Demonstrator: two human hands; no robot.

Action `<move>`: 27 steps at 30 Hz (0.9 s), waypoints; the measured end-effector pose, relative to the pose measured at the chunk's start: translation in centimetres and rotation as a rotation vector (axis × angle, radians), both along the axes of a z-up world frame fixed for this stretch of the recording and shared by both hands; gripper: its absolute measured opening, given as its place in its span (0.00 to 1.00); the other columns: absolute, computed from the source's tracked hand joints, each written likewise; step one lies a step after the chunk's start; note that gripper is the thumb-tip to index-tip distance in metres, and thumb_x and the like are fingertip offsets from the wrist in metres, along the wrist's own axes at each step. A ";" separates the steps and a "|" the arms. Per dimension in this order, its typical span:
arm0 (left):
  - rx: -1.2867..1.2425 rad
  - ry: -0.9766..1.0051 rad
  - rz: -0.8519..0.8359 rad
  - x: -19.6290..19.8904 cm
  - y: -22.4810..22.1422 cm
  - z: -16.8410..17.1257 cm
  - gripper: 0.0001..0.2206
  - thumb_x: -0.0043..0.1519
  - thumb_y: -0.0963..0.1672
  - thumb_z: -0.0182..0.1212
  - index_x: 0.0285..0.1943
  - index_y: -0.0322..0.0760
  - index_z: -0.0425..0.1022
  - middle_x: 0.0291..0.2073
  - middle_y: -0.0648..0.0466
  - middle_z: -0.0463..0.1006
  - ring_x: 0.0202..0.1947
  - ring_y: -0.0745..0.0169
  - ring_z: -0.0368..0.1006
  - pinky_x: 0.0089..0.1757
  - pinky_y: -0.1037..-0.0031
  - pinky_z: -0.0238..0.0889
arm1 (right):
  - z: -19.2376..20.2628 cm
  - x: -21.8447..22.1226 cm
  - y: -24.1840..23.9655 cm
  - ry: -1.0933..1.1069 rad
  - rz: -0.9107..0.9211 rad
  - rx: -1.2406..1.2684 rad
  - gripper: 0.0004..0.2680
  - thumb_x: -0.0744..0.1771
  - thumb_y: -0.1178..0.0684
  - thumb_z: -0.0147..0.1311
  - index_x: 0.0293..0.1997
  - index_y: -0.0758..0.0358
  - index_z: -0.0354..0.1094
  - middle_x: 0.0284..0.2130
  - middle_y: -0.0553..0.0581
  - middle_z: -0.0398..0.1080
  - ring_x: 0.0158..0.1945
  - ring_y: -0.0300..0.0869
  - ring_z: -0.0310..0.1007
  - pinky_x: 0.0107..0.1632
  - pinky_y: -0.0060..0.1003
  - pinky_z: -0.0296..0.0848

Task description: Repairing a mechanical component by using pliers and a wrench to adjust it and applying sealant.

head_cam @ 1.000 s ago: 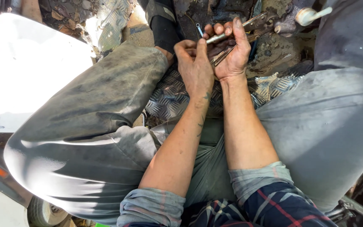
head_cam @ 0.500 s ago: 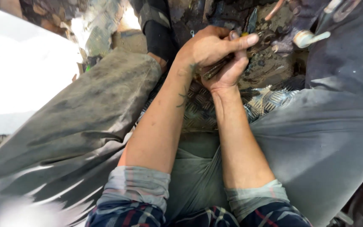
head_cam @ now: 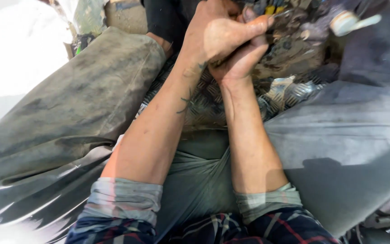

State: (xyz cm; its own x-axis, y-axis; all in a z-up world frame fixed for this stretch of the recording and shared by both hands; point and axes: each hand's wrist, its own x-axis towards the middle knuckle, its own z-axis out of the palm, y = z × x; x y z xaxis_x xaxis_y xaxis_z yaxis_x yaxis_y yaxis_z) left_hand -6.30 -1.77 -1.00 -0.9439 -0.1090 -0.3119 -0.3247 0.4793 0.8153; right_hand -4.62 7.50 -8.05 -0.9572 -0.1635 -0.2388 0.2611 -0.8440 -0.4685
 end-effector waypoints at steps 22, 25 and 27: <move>0.034 0.418 0.466 0.6 0.2 0.3 0.15 0.68 0.51 0.50 0.52 0.37 0.70 0.43 0.52 0.72 0.43 0.57 0.69 0.49 0.67 0.65 | 2.3 0.6 1.0 -0.069 0.146 -0.243 0.04 0.69 0.53 0.53 0.40 0.61 0.68 0.39 0.55 0.73 0.51 0.43 0.71 0.61 0.39 0.67; 0.052 0.270 0.654 3.3 -0.2 0.9 0.15 0.66 0.50 0.51 0.44 0.33 0.73 0.32 0.54 0.72 0.32 0.63 0.67 0.38 0.72 0.64 | 2.0 0.5 1.4 -0.046 0.175 -0.209 0.04 0.68 0.55 0.53 0.38 0.63 0.69 0.41 0.58 0.74 0.57 0.50 0.74 0.64 0.44 0.69; 0.075 0.180 0.724 5.2 0.1 1.6 0.17 0.63 0.51 0.53 0.36 0.32 0.75 0.23 0.57 0.71 0.25 0.69 0.63 0.31 0.76 0.62 | 1.6 0.4 1.3 -0.047 0.171 -0.215 0.04 0.68 0.56 0.54 0.37 0.64 0.69 0.42 0.58 0.74 0.55 0.49 0.75 0.59 0.41 0.73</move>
State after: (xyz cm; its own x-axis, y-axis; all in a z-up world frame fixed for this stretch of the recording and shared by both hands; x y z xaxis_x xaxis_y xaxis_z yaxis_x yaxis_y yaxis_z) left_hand -1.11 -1.63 0.56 -0.6812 -0.7070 -0.1902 -0.3960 0.1373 0.9079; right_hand -4.22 8.80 -6.41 -0.8998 -0.3740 -0.2249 0.4260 -0.8644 -0.2670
